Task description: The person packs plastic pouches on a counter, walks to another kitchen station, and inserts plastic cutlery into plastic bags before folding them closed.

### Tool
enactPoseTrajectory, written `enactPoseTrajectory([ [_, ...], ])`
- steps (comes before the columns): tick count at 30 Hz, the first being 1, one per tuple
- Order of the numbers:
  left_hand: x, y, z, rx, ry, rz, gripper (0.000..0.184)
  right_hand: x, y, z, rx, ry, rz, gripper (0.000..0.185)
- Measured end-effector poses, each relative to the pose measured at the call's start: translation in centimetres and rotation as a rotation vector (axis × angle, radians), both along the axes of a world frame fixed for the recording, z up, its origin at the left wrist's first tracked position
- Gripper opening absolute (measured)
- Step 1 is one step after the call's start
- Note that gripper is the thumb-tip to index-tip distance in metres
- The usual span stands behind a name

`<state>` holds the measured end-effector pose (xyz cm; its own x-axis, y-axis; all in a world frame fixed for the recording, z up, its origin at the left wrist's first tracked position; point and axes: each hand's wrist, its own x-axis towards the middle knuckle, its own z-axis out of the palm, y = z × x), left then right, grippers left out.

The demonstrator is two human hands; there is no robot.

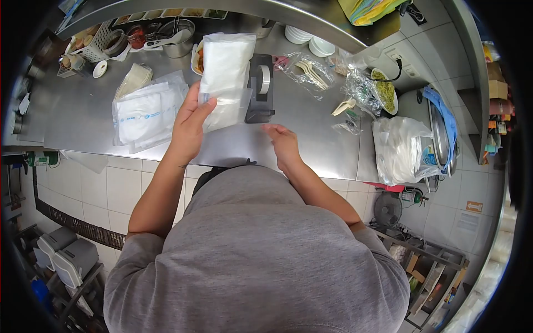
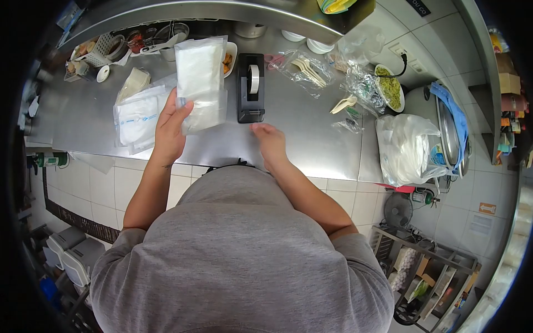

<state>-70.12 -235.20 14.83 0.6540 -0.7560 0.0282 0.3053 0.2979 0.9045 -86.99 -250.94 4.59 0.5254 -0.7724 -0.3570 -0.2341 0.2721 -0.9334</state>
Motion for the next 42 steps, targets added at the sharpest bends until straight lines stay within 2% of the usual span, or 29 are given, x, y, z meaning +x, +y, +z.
enactPoseTrajectory([
  [2, -0.3, -0.4, 0.1, -0.001, 0.014, -0.01, 0.043, -0.5, 0.1, -0.2, 0.264, 0.129, 0.121, 0.02],
  [8, -0.9, -0.9, -0.5, -0.069, 0.132, -0.021, 0.044, -0.1, -2.4, -4.4, 0.109, 0.15, 0.109, 0.018],
  [11, -1.3, -0.7, -0.2, -0.061, 0.206, -0.005, 0.045, -2.6, -4.6, -4.5, 0.195, 0.245, 0.169, 0.015],
  [13, -1.5, -0.7, 0.0, 0.026, 0.22, 0.082, 0.045, -3.2, -5.7, -0.9, 0.027, 0.233, 0.224, 0.015],
  [17, -2.1, -1.5, -0.6, -0.024, 0.123, 0.016, 0.041, -2.0, -3.4, 12.4, -0.126, -0.359, 0.411, 0.013],
  [18, -2.5, -1.9, -0.3, -0.022, 0.122, -0.003, 0.041, -1.8, -2.5, 15.3, -0.128, -0.359, 0.393, 0.013],
  [20, -3.4, -2.6, 0.3, -0.02, 0.073, -0.06, 0.039, -1.4, -0.9, 18.9, -0.261, -0.3, 0.685, 0.014],
  [21, -3.9, -2.9, 0.5, -0.021, 0.069, -0.074, 0.039, -0.9, -0.5, 18.9, -0.266, -0.301, 0.671, 0.014],
  [23, -4.7, -3.3, 0.6, -0.029, 0.03, -0.116, 0.038, 0.7, -0.3, 18.6, -0.872, -0.03, 0.716, 0.02],
  [25, -5.4, -3.4, 0.4, -0.028, 0.04, -0.125, 0.038, 1.0, -0.5, 17.9, -0.903, 0.052, 0.719, 0.019],
  [27, -5.9, -3.7, 0.1, -0.024, 0.052, -0.132, 0.038, 1.1, -0.7, 16.9, -1.114, 0.128, 0.647, 0.02],
  [30, -6.8, -4.3, 0.1, -0.073, 0.113, -0.165, 0.035, 0.7, -0.5, 16.3, -1.209, 0.134, 0.568, 0.021],
  [33, -7.9, -5.4, 0.3, -0.094, -0.005, -0.137, 0.031, -0.2, -0.6, 15.7, -1.282, 0.167, 0.52, 0.021],
  [35, -8.6, -6.6, -0.3, 0.112, -0.346, -0.013, 0.027, -1.0, -1.2, 15.0, -1.286, 0.171, 0.476, 0.024],
  [37, -9.3, -7.5, -0.3, 0.142, -0.372, -0.008, 0.025, -2.5, -2.2, 15.0, -1.296, 0.187, 0.417, 0.028],
  [39, -10.5, -8.6, 0.1, 0.163, -0.404, -0.01, 0.024, -4.4, -3.5, 15.6, -1.186, 0.427, 0.32, 0.036],
  [40, -11.5, -9.0, 0.4, 0.146, -0.357, 0.007, 0.024, -5.5, -4.8, 15.7, -1.185, 0.437, 0.29, 0.036],
  [41, -12.6, -9.5, 0.5, 0.129, -0.307, 0.021, 0.024, -6.7, -6.4, 15.6, -0.942, 0.404, 0.295, 0.035],
  [42, -13.4, -10.1, 0.6, 0.069, -0.237, -0.071, 0.027, -8.1, -7.9, 15.4, -0.702, 0.361, 0.293, 0.035],
])
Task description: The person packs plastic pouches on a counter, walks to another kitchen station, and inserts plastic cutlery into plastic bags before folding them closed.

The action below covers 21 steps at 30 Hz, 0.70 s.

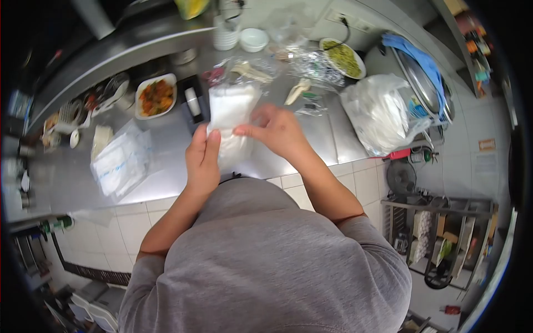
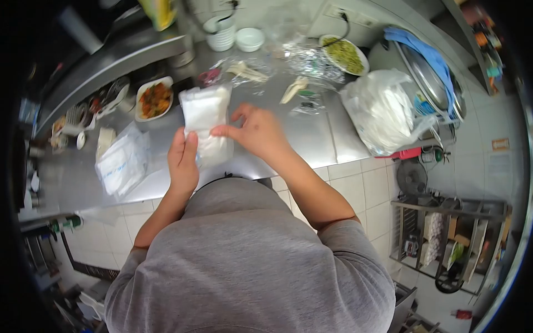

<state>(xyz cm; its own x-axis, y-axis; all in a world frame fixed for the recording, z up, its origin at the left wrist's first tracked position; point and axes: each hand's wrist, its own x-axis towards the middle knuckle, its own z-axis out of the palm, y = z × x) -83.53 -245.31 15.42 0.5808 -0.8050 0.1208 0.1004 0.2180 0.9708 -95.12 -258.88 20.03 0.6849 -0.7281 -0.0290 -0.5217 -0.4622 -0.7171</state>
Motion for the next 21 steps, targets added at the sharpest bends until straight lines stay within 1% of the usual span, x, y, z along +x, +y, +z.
enactPoseTrajectory([
  [1, -1.1, -1.0, 0.1, -0.008, -0.006, -0.032, 0.027, -1.6, -1.2, -0.5, -0.008, -0.006, -0.032, 0.035],
  [3, -3.2, -2.8, 0.1, 0.011, 0.065, -0.187, 0.03, -5.0, -2.9, -1.5, 0.609, -0.375, 0.121, 0.024],
  [4, -3.3, -3.3, -0.6, 0.169, -0.056, -0.273, 0.034, -6.5, -3.5, -1.4, 0.517, -0.479, 0.022, 0.016],
  [5, -4.2, -4.3, -0.2, 0.17, -0.066, -0.292, 0.034, -8.4, -4.9, -0.9, 0.414, -0.627, -0.11, 0.015],
  [6, -5.0, -5.2, 0.4, 0.142, 0.026, -0.347, 0.035, -10.9, -6.7, -0.2, 0.308, -0.77, -0.24, 0.014],
  [7, -5.8, -6.2, 0.7, 0.115, 0.121, -0.398, 0.037, -14.3, -9.2, 0.8, -0.043, -0.661, -0.48, 0.012],
  [8, -6.3, -6.9, 0.4, 0.124, 0.021, -0.392, 0.039, -17.7, -12.2, 1.8, -0.224, -0.695, -0.729, 0.01],
  [9, -7.0, -7.7, 0.1, 0.129, 0.016, -0.399, 0.039, -20.4, -13.9, 4.5, -0.644, -0.745, -0.764, 0.01],
  [10, -7.7, -8.4, 0.0, 0.151, 0.021, -0.393, 0.038, -23.6, -16.5, 4.8, -0.946, -0.846, -0.776, 0.013],
  [11, -8.3, -9.1, -0.2, 0.172, 0.024, -0.384, 0.038, -26.4, -18.2, 4.9, -0.988, -0.857, -0.839, 0.018],
  [12, -9.0, -9.9, -0.4, 0.173, 0.016, -0.384, 0.038, -28.9, -20.3, 4.3, -1.051, -0.711, -0.89, 0.018],
  [13, -9.6, -10.5, -0.7, 0.181, 0.007, -0.389, 0.036, -30.5, -22.6, 3.1, -1.048, -0.717, -0.893, 0.018],
  [15, -10.9, -11.5, -0.7, 0.199, -0.001, -0.392, 0.035, -33.1, -27.6, -1.5, -0.905, -0.027, -0.882, 0.019],
  [16, -11.5, -12.0, -0.5, 0.192, 0.017, -0.395, 0.033, -35.3, -30.6, -6.3, -0.762, 0.122, -0.74, 0.021],
  [17, -12.0, -12.4, -0.4, 0.183, 0.036, -0.392, 0.031, -36.7, -33.0, -9.9, -0.618, 0.263, -0.589, 0.023],
  [18, -12.3, -12.6, -0.4, 0.183, 0.033, -0.371, 0.031, -36.4, -32.5, -9.2, -0.708, 0.278, -0.614, 0.026],
  [19, -12.4, -12.9, -0.4, 0.195, 0.025, -0.354, 0.029, -35.2, -31.9, -6.8, -0.717, 0.256, -0.584, 0.026],
  [21, -12.7, -12.6, -0.5, 0.236, 0.022, -0.302, 0.028, -31.8, -28.9, -1.2, -0.822, -0.041, -0.945, 0.023],
])
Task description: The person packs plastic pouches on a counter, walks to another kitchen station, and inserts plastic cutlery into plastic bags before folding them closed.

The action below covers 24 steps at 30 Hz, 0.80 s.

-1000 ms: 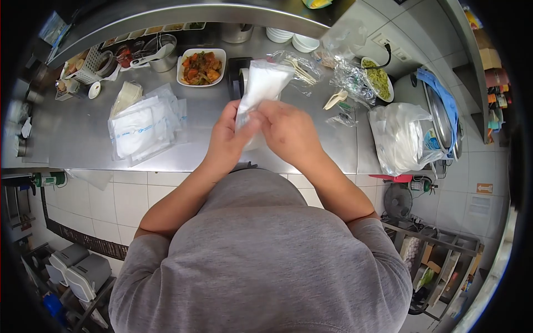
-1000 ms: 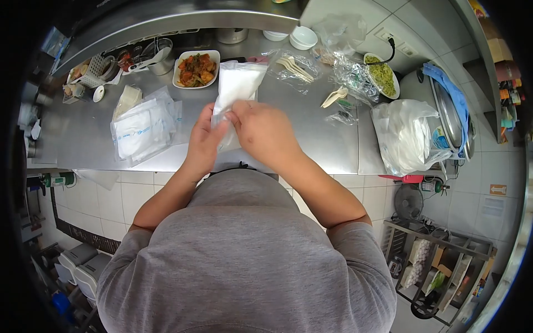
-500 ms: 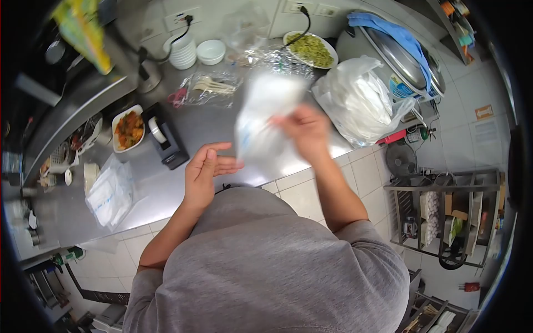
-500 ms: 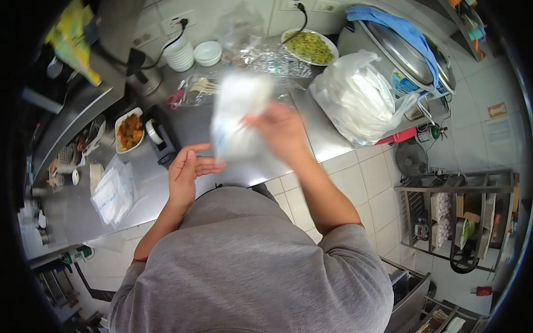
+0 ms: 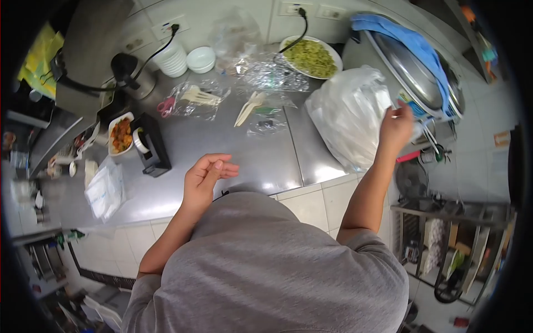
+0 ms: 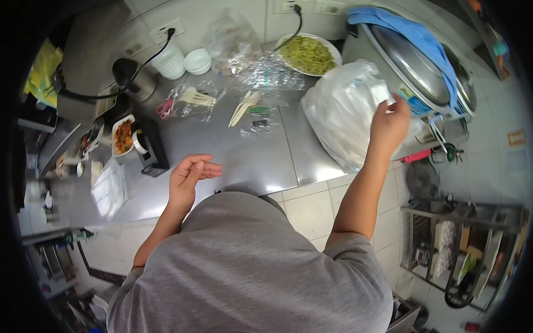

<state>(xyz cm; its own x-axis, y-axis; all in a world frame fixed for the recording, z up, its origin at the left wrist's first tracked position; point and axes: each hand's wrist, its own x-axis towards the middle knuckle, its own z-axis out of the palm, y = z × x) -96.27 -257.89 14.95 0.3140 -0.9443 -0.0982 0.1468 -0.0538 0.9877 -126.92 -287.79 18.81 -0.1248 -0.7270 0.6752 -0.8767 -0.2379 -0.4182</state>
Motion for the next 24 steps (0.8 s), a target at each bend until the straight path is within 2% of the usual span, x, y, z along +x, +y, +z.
enactPoseTrajectory([
  [2, -0.5, -0.4, -0.1, 0.045, 0.003, 0.057, 0.027, 4.8, 2.1, 1.7, -0.141, -0.408, 0.337, 0.018],
  [3, -0.8, -0.5, -0.1, 0.055, -0.008, 0.077, 0.027, 7.6, 3.4, 1.1, -0.059, -0.433, 0.531, 0.014],
  [4, -1.0, -0.6, -0.2, 0.054, 0.013, 0.071, 0.026, 10.2, 4.1, -0.4, 0.138, -0.426, 0.813, 0.013],
  [5, -1.3, -0.6, -0.1, 0.051, 0.035, 0.066, 0.025, 13.0, 4.8, -2.6, 0.43, -0.334, 0.993, 0.015],
  [6, -1.6, -0.6, 0.1, 0.056, 0.026, 0.089, 0.025, 15.4, 3.9, -6.4, 0.54, -0.095, 1.271, 0.018],
  [7, -1.8, -0.6, 0.5, 0.045, 0.02, 0.092, 0.024, 17.8, 4.2, -8.6, 0.619, 0.226, 1.389, 0.022],
  [9, -1.9, -0.3, 0.8, 0.053, 0.01, 0.111, 0.023, 21.9, 4.3, -13.7, 0.487, 0.443, 1.373, 0.019],
  [10, -1.9, -0.1, 0.8, 0.058, 0.001, 0.132, 0.023, 23.2, 3.8, -15.4, 0.481, 0.438, 1.397, 0.019],
  [12, -1.9, 0.3, 0.4, 0.068, 0.003, 0.164, 0.023, 25.1, 2.8, -17.4, 0.412, 0.663, 1.285, 0.017],
  [16, -1.4, 0.8, -0.1, 0.065, -0.011, 0.215, 0.023, 25.9, 0.8, -17.4, 0.295, 0.779, 1.324, 0.018],
  [19, -1.2, 0.7, -0.6, 0.077, 0.014, 0.242, 0.023, 25.2, -0.4, -17.4, 0.308, 0.843, 1.339, 0.02],
  [21, -1.2, 0.6, -0.9, 0.072, 0.025, 0.233, 0.023, 25.1, -0.8, -18.9, 0.444, 0.754, 1.26, 0.019],
  [24, -1.1, 0.9, -1.3, 0.073, 0.035, 0.217, 0.021, 24.0, 0.4, -16.6, 0.445, 0.771, 1.223, 0.02],
])
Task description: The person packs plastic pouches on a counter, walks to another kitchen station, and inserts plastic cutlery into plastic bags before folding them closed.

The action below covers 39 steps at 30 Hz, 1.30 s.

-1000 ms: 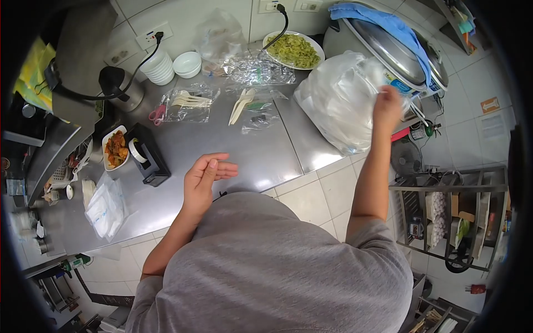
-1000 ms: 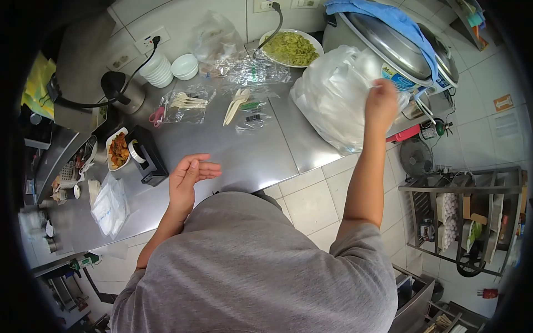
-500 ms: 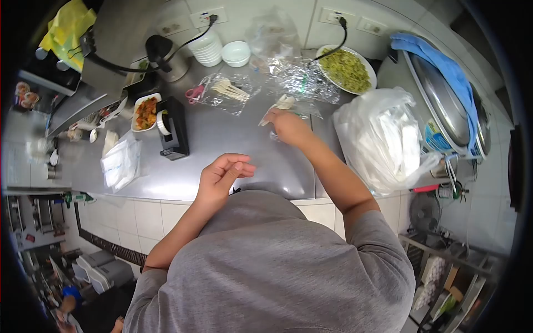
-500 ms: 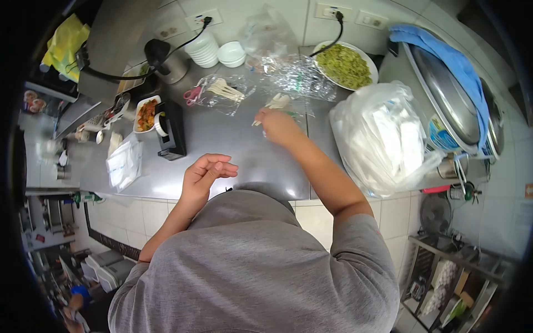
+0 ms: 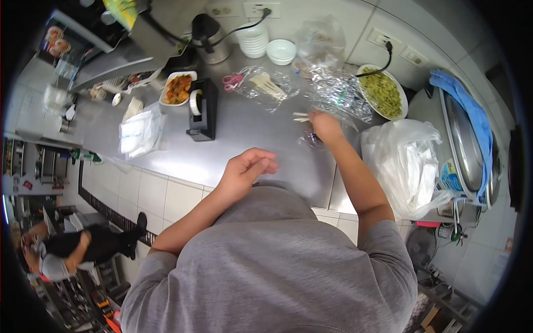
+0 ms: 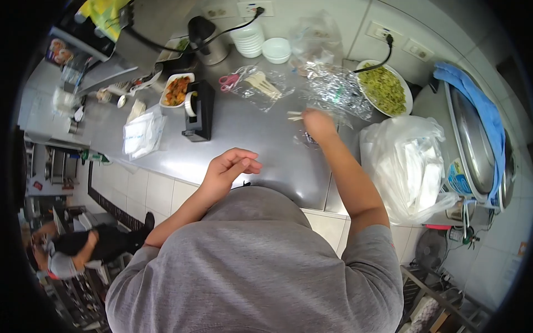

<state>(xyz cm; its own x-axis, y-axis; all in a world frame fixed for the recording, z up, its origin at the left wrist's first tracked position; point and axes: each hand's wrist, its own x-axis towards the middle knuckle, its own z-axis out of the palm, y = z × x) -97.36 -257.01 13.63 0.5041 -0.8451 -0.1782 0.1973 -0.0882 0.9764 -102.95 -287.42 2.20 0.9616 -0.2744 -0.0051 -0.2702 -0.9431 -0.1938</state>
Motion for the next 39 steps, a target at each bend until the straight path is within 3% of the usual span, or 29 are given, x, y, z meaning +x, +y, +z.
enactPoseTrajectory([
  [2, 0.2, 0.3, 0.0, 0.014, -0.033, -0.032, 0.021, -0.7, -0.1, -0.9, -0.068, -0.12, -0.008, 0.01],
  [5, 1.3, 1.6, 0.5, 0.046, -0.041, 0.017, 0.022, -1.3, 0.7, -2.2, 0.039, -0.304, -0.025, 0.023],
  [6, 2.0, 2.3, 0.6, 0.038, -0.031, 0.019, 0.022, -1.6, 1.9, -0.6, 0.007, -0.396, 0.018, 0.029],
  [8, 4.7, 4.3, -0.4, 0.009, -0.059, 0.106, 0.021, -1.9, 6.1, 3.9, 0.203, -0.347, -0.051, 0.034],
  [12, 13.8, 10.4, -3.7, 0.118, -0.377, 0.634, 0.027, -2.8, 11.8, 5.7, 0.461, -0.168, -0.026, 0.033],
  [14, 19.2, 14.5, -4.9, 0.397, -0.803, 0.877, 0.024, -2.7, 14.1, 5.7, 0.578, -0.081, -0.032, 0.033],
  [16, 23.3, 17.5, -5.5, 0.563, -1.03, 1.08, 0.023, -2.2, 16.1, 4.8, 0.654, -0.102, 0.058, 0.032],
  [17, 25.1, 18.4, -6.5, 0.558, -1.032, 1.07, 0.023, -1.7, 17.1, 5.2, 0.669, -0.096, 0.05, 0.031],
  [19, 28.6, 19.9, -8.8, 0.946, -1.403, 1.174, 0.021, -0.8, 19.0, 5.9, 0.655, -0.097, 0.01, 0.031],
  [20, 31.0, 20.9, -9.9, 0.926, -1.41, 1.169, 0.021, -0.1, 19.7, 6.2, 0.638, -0.098, -0.016, 0.031],
  [22, 35.4, 23.7, -11.5, 1.357, -1.194, 0.706, 0.017, 0.9, 21.1, 6.5, 0.633, -0.138, -0.066, 0.029],
  [23, 36.6, 24.5, -10.5, 1.118, -1.033, 0.8, 0.015, 1.3, 21.6, 6.7, 0.63, -0.17, -0.1, 0.027],
  [24, 37.7, 24.8, -9.7, 0.912, -1.08, 0.873, 0.011, 1.8, 22.1, 7.0, 0.62, -0.179, -0.117, 0.027],
  [26, 36.4, 23.6, -5.6, 0.46, -0.878, 0.707, 0.005, 2.2, 23.8, 7.6, 0.935, -0.206, -0.245, 0.028],
  [28, 28.0, 19.0, 0.4, 0.291, -0.508, 0.393, 0.009, 3.4, 26.4, 8.6, 1.255, -0.412, -0.332, 0.039],
  [30, 21.0, 15.5, 0.5, 0.171, -0.276, 0.034, 0.011, 5.1, 28.8, 10.1, 1.359, -0.608, -0.369, 0.054],
  [32, 15.3, 12.6, 0.9, 0.136, -0.089, -0.172, 0.011, 6.3, 29.8, 10.0, 1.256, -0.597, -0.481, 0.054],
  [36, 11.3, 8.6, 0.0, 0.17, -0.013, -0.223, 0.011, 3.0, 24.9, 4.9, 1.16, -0.443, -0.622, 0.049],
  [39, 10.2, 6.1, -4.3, 0.176, -0.018, -0.216, 0.013, -1.0, 21.3, 2.0, 1.172, -0.457, -0.783, 0.047],
])
